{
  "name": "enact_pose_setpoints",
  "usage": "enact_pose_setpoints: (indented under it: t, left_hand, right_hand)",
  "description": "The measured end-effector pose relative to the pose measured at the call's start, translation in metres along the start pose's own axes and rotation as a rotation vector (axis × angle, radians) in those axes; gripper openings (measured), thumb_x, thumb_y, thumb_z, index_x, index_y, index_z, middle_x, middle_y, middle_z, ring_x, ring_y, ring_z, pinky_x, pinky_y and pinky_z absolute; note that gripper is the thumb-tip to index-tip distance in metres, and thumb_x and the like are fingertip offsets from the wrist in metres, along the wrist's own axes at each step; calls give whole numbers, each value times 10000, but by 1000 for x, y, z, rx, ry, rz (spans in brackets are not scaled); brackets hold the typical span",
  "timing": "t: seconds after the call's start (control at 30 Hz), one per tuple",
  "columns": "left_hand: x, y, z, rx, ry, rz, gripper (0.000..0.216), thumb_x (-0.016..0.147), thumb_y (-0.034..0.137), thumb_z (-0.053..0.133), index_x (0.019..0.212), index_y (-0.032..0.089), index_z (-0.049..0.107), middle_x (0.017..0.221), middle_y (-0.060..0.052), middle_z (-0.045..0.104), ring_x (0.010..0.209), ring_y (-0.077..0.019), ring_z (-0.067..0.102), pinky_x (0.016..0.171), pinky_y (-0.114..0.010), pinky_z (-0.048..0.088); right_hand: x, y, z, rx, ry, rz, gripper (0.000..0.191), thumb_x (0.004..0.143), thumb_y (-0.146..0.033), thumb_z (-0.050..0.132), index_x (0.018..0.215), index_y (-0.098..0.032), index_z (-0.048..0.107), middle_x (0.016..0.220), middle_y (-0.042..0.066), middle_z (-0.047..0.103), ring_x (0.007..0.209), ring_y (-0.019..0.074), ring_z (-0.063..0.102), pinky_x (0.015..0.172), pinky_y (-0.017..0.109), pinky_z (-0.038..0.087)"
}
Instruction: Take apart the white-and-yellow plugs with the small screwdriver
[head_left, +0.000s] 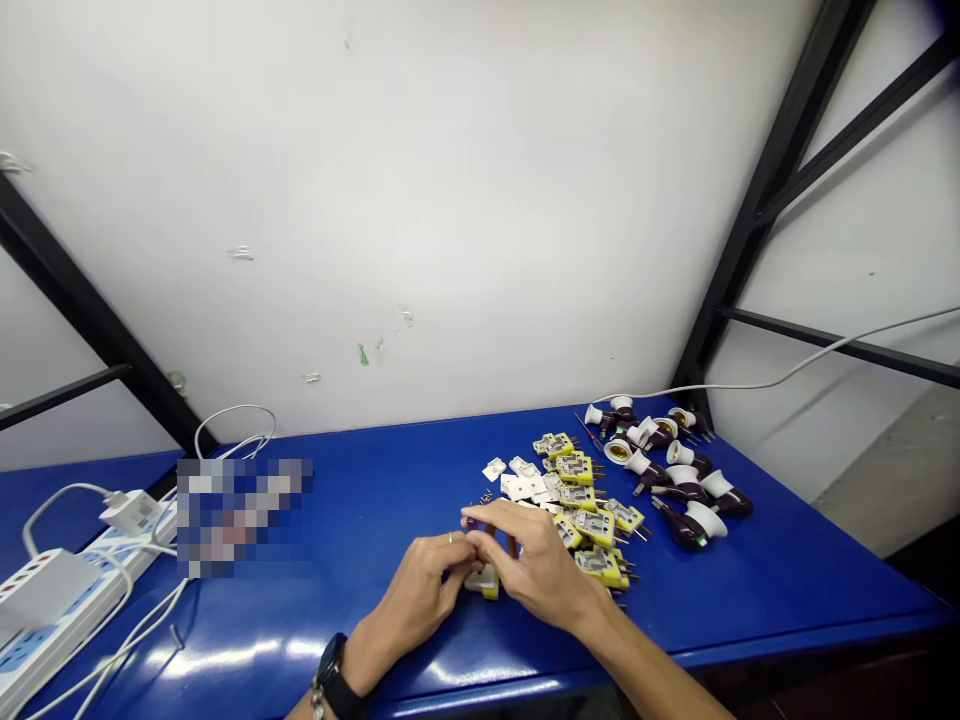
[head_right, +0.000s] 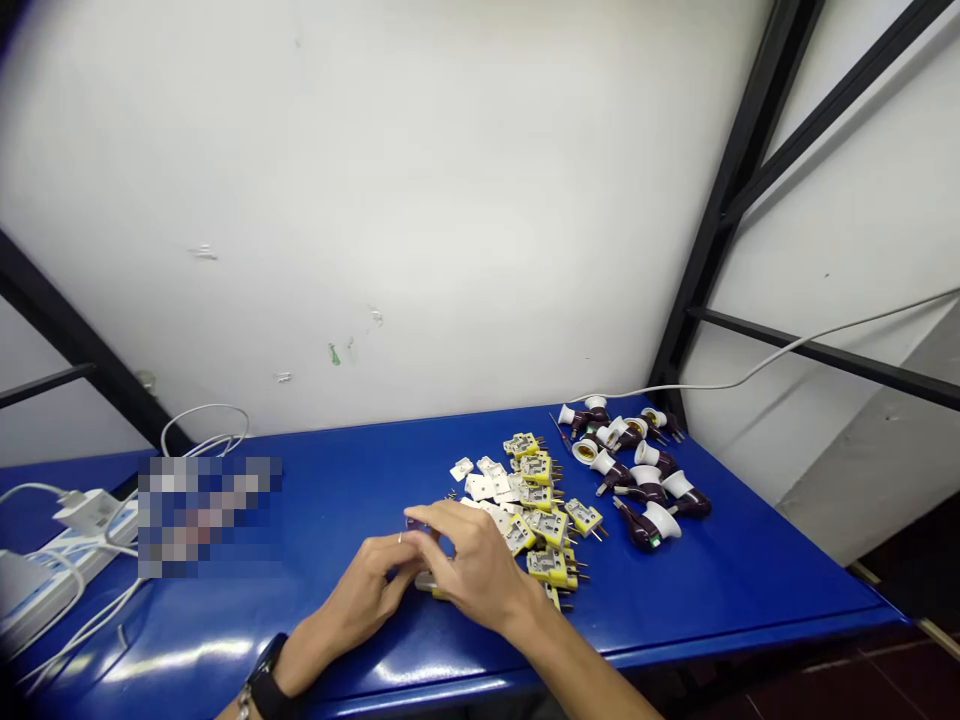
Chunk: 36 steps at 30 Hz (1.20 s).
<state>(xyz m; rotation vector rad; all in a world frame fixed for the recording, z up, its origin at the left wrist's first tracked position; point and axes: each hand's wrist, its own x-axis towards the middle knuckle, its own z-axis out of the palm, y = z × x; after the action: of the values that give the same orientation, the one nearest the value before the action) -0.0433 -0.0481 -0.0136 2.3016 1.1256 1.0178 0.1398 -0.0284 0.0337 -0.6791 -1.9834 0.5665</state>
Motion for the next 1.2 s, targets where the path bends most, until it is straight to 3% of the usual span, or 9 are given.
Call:
enact_pose_setpoints:
  t: [0.17, 0.33, 0.5, 0.67, 0.87, 1.0, 1.2]
  left_hand:
    - [0, 1, -1, -3, -27, -7, 291, 985, 130, 461, 826, 187, 699, 753, -14, 701, 658, -137, 620, 628, -214, 407]
    - [-1, -3, 1, -3, -28, -22, 293, 990, 153, 466, 785, 183, 672, 723, -11, 685, 640, -132, 604, 613, -211, 386]
    - [-1, -4, 2, -28, -55, -37, 296, 992, 148, 445, 798, 179, 667, 743, -16, 681, 656, -133, 599, 635, -213, 404]
    - [0, -1, 2, -46, -57, -45, 284, 987, 138, 444, 832, 184, 678, 781, -19, 703, 692, -141, 625, 665, -218, 432]
    - [0, -1, 1, -32, -81, -47, 291, 975, 106, 442, 831, 182, 684, 775, -18, 711, 687, -142, 635, 655, -223, 436]
    - [-1, -4, 3, -40, -67, -42, 286, 988, 129, 450, 827, 187, 679, 791, -19, 717, 707, -143, 644, 671, -219, 441]
    - [-2, -3, 3, -14, -71, -31, 296, 987, 116, 434, 825, 185, 672, 764, -13, 692, 667, -134, 613, 649, -215, 431]
  right_hand:
    - [0, -1, -1, -73, 91, 4, 74, 898, -203, 650, 897, -183, 721, 749, 43, 726, 659, 178, 662, 651, 287, 525]
    - [1, -2, -2, 3, 23, 68, 173, 902, -206, 660, 1060, -200, 729, 876, 43, 767, 737, 176, 688, 705, 286, 539]
    - [0, 0, -1, -48, 74, 70, 73, 889, -207, 664, 889, -186, 734, 760, 34, 723, 660, 166, 646, 662, 279, 519]
    - [0, 0, -2, -3, 8, 65, 161, 911, -208, 649, 1052, -199, 726, 858, 34, 749, 735, 168, 662, 735, 288, 523]
    - [0, 0, -1, -82, 78, 56, 87, 896, -232, 665, 887, -186, 738, 754, 36, 710, 671, 173, 637, 656, 287, 496]
    - [-1, 1, -2, -16, 32, 82, 165, 893, -229, 681, 1042, -199, 746, 828, 35, 747, 718, 174, 662, 688, 286, 513]
    - [-3, 3, 0, -113, 54, 10, 104, 908, -232, 656, 849, -184, 727, 738, 40, 710, 678, 182, 617, 645, 291, 469]
